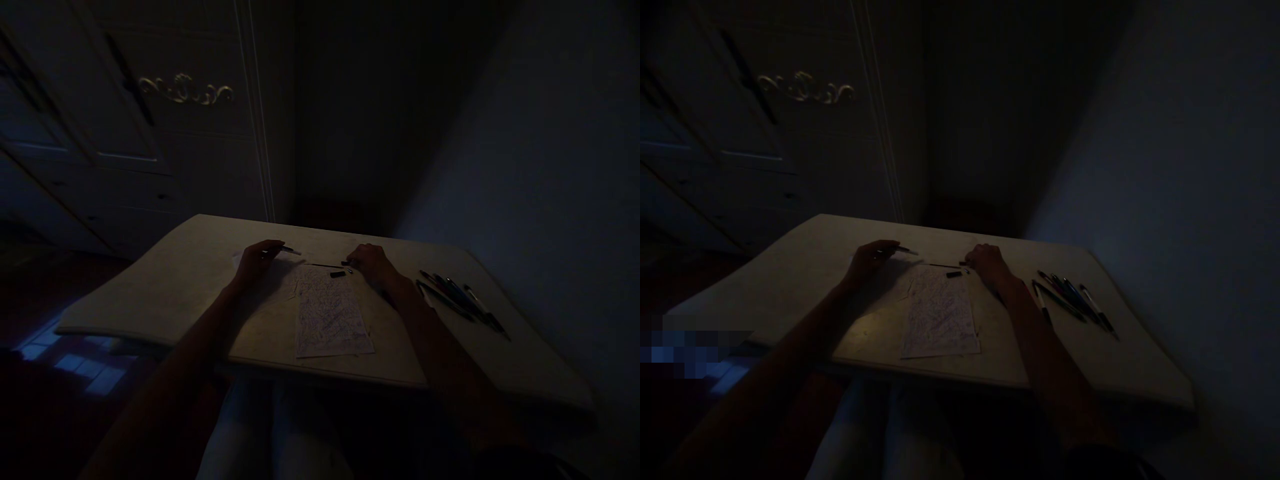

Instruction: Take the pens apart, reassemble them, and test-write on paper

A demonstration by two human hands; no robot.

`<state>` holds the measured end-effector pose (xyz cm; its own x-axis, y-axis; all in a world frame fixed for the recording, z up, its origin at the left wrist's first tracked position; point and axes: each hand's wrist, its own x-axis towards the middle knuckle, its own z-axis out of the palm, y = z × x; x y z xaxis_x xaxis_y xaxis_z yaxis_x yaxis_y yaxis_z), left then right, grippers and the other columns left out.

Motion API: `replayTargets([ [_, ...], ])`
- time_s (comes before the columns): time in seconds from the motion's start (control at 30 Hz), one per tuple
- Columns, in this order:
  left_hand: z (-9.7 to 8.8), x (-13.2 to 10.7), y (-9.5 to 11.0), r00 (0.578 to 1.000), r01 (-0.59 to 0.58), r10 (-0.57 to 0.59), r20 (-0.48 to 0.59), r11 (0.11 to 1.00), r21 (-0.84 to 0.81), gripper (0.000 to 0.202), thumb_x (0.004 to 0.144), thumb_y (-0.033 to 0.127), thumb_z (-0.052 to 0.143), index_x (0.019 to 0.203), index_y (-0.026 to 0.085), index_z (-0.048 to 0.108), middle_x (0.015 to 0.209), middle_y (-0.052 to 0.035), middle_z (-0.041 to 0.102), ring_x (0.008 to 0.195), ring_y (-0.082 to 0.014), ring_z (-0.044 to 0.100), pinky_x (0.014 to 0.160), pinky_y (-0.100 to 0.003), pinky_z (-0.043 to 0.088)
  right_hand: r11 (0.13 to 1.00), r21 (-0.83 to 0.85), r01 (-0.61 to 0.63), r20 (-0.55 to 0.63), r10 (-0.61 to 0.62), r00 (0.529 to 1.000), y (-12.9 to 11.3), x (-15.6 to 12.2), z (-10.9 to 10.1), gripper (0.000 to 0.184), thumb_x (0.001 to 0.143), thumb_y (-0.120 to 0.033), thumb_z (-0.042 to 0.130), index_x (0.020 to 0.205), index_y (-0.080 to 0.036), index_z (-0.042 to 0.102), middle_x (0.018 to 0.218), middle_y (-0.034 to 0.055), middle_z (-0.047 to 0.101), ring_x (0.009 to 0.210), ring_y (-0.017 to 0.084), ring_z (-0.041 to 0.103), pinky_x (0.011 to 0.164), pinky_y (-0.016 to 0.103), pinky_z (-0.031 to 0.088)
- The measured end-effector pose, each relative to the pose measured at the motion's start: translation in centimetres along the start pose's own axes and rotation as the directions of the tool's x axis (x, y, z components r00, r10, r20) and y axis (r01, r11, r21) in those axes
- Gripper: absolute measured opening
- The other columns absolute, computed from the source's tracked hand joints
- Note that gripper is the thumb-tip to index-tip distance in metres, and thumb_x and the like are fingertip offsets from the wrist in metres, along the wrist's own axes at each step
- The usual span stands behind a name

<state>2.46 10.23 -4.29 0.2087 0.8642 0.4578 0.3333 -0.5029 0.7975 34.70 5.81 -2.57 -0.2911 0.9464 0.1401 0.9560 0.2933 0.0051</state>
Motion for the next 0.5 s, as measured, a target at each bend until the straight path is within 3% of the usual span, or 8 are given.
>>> replayTargets([
  [0.27,0.2,-0.3,-1.4,0.996,-0.053,0.043,0.079,0.991,0.126,0.022,0.076,0.035,0.069,0.091,0.022,0.078,0.092,-0.0106,0.076,0.084,-0.0237,0.069,0.074,-0.036,0.057,1.0,0.012,0.01,-0.032,-0.01,0.999,-0.3,0.3,0.2,0.021,0.096,-0.025,0.058,0.103,-0.021,0.077,0.104,0.0104,0.073,0.093,0.021,0.063,0.081,0.031,0.039],
  [0.5,0.1,-0.2,-0.8,0.982,-0.097,0.073,0.176,0.987,0.131,0.021,0.073,0.027,0.065,0.09,0.023,0.076,0.096,-0.0097,0.075,0.09,-0.0242,0.068,0.081,-0.04,0.056,0.981,0.134,0.142,-0.126,-0.125,0.984,-1.5,0.4,0.6,0.015,0.09,-0.019,0.064,0.096,-0.018,0.077,0.106,0.0096,0.072,0.098,0.021,0.062,0.085,0.031,0.041],
])
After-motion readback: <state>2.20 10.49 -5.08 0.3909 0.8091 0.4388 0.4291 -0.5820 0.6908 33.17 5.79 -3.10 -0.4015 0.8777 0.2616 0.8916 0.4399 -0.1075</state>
